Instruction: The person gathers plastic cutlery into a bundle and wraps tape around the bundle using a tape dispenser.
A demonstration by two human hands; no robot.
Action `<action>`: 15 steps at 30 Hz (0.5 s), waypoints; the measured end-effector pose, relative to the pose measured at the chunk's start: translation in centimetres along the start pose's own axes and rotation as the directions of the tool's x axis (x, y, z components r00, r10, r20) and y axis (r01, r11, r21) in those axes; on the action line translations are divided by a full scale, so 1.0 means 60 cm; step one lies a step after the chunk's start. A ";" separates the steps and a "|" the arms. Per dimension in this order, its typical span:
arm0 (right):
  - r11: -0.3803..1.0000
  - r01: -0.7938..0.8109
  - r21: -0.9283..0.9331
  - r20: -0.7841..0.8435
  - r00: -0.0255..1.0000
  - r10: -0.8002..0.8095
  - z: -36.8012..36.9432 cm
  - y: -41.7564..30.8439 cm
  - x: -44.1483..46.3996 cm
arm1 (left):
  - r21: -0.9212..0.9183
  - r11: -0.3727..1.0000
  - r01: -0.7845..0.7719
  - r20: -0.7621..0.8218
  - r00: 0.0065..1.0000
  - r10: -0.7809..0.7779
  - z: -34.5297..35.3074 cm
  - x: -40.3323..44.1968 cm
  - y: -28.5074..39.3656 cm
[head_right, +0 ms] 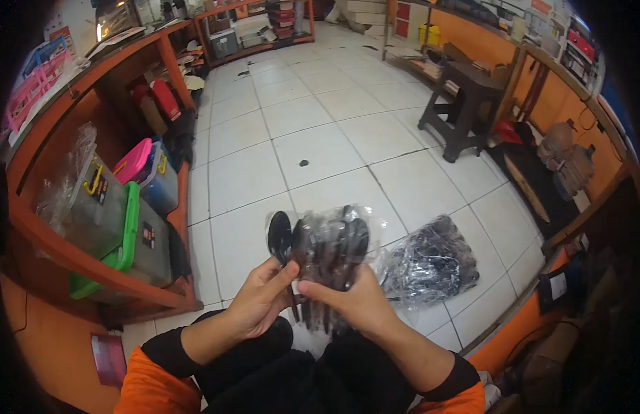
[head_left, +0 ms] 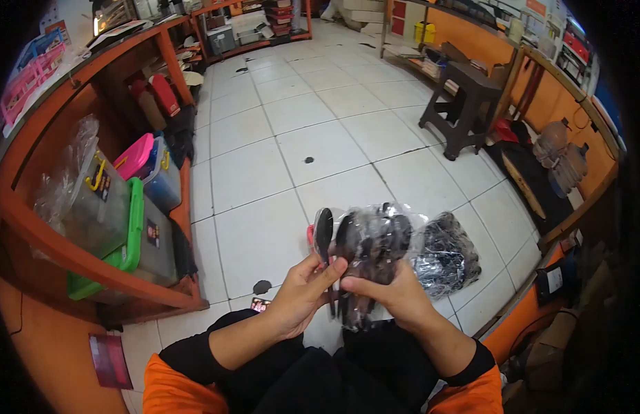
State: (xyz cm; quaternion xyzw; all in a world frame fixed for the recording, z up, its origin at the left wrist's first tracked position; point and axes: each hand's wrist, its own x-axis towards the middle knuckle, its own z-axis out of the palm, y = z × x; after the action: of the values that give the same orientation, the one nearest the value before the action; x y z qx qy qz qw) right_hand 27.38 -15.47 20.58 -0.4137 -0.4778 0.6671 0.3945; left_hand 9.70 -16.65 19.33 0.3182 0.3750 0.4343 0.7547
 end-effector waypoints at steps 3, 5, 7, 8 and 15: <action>0.980 -0.007 0.199 -0.024 1.000 0.012 0.005 -0.008 -0.007 | -0.083 0.996 -0.037 -0.018 0.999 0.036 0.017 -0.002 0.014; 0.978 0.061 0.200 -0.140 0.990 -0.033 0.010 -0.011 -0.007 | -0.094 0.993 -0.076 -0.021 0.997 0.075 0.009 -0.002 0.012; 0.968 0.095 0.232 -0.212 0.976 -0.045 0.002 -0.006 -0.009 | -0.138 0.985 -0.099 0.013 0.995 0.102 -0.004 0.005 0.015; 0.954 0.112 0.279 -0.229 0.972 -0.047 0.003 -0.009 -0.009 | -0.115 0.982 -0.152 0.002 0.988 0.153 -0.015 0.013 0.008; 0.958 0.108 0.267 -0.206 0.977 -0.053 0.003 -0.021 -0.015 | -0.133 0.986 -0.103 -0.013 0.995 0.102 -0.023 0.012 0.012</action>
State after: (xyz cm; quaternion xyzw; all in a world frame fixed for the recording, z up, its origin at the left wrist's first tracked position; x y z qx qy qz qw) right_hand 27.69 -16.07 21.99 -0.3987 -0.3552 0.6663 0.5205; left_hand 8.50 -15.51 18.99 0.2847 0.3305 0.4976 0.7497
